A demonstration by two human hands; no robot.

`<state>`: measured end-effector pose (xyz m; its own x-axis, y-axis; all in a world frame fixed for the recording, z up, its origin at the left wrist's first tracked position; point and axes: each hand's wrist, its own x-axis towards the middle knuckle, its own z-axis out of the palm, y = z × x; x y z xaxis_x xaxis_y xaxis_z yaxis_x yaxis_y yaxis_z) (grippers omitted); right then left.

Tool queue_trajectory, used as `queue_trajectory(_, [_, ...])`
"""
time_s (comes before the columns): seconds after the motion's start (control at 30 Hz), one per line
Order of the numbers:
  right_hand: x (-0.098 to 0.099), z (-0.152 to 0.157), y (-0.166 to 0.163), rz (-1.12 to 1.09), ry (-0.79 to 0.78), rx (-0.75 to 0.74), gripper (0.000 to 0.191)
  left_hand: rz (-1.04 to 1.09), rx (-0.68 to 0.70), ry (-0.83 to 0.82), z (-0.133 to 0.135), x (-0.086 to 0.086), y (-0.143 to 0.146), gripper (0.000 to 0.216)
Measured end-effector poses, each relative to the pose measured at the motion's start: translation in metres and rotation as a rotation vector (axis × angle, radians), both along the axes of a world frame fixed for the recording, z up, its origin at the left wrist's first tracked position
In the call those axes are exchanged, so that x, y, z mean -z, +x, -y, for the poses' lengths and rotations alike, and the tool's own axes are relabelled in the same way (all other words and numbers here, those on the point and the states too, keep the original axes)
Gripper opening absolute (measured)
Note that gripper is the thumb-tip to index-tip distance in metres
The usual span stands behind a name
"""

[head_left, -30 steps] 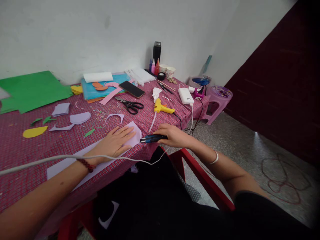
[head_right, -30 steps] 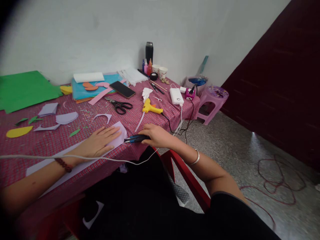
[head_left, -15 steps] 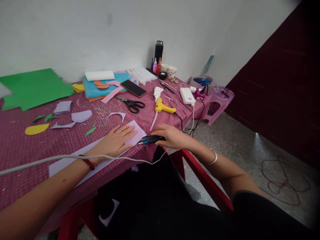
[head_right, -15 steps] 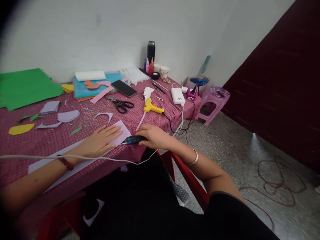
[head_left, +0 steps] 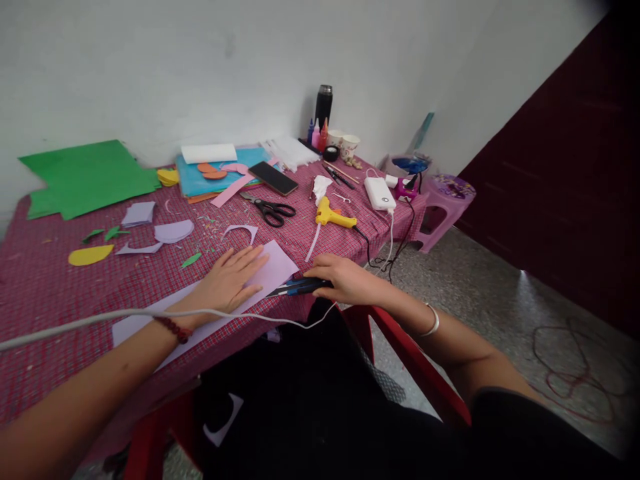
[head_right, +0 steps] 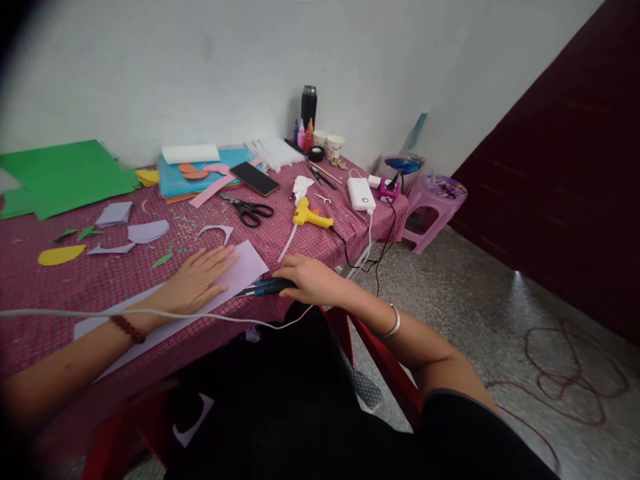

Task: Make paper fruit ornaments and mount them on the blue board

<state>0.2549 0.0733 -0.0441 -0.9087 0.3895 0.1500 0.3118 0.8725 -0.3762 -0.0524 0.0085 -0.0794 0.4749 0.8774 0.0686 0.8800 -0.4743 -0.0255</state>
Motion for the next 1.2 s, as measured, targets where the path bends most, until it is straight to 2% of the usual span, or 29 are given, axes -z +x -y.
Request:
queue_trajectory(0.13, [0.001,0.003,-0.001,-0.007,-0.017,0.018,0.03,-0.009,-0.107,-0.003,0.03,0.01,-0.032,0.057])
queue_trajectory(0.3, [0.005,0.008,-0.016,-0.028,-0.029,0.094,0.026,-0.008,-0.107,-0.035,0.052,0.017,-0.049,0.056])
queue_trajectory(0.43, [0.01,0.013,-0.028,-0.042,-0.013,0.055,0.028,-0.023,-0.134,-0.031,0.051,0.013,-0.041,0.056])
queue_trajectory(0.7, [0.01,0.016,-0.022,-0.044,-0.049,0.037,0.022,-0.05,-0.145,-0.038,0.052,0.008,-0.036,0.055])
queue_trajectory(0.93, [0.01,0.024,-0.047,-0.065,-0.026,0.037,0.027,-0.058,-0.151,-0.046,0.052,0.007,-0.035,0.056])
queue_trajectory(1.2, [0.009,0.026,-0.036,-0.075,-0.084,0.012,0.024,-0.04,-0.147,-0.032,0.053,0.006,-0.035,0.055])
